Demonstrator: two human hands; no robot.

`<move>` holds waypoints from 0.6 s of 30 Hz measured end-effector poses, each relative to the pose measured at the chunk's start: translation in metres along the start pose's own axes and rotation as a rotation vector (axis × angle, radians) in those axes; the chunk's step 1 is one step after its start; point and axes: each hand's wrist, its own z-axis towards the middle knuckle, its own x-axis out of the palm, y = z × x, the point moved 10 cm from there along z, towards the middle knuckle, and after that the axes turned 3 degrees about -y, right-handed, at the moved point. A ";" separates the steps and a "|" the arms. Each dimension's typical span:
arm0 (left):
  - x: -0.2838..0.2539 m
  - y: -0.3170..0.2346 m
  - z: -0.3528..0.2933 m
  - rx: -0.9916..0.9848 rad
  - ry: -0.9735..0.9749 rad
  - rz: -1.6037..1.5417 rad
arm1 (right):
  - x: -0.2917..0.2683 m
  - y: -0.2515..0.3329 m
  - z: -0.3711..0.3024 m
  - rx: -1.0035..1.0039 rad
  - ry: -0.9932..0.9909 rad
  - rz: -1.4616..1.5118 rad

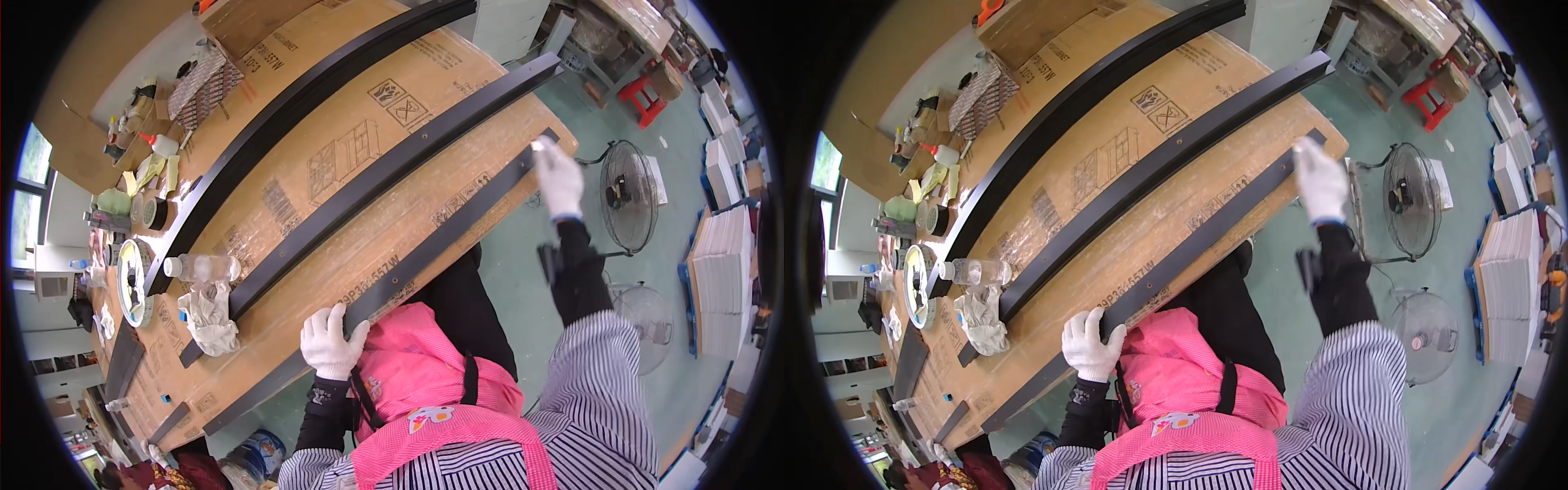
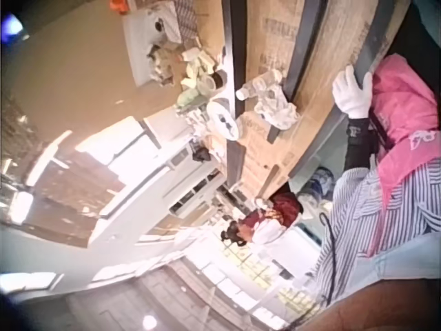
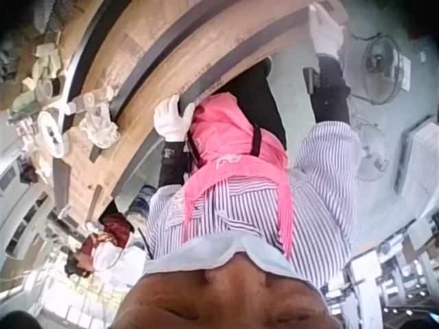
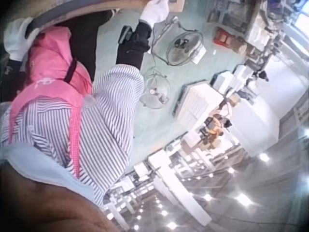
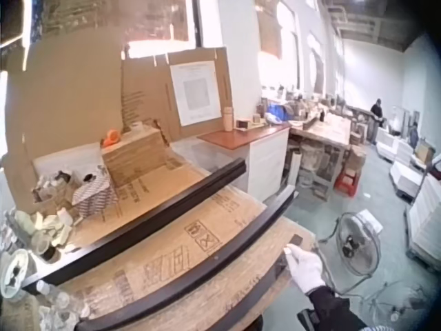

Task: Wiping long black rectangular furniture components with a cloth and cleaning liquid at a workbench.

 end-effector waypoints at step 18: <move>0.002 0.000 -0.002 -0.002 0.016 0.046 | 0.019 0.088 -0.029 -0.535 0.132 0.071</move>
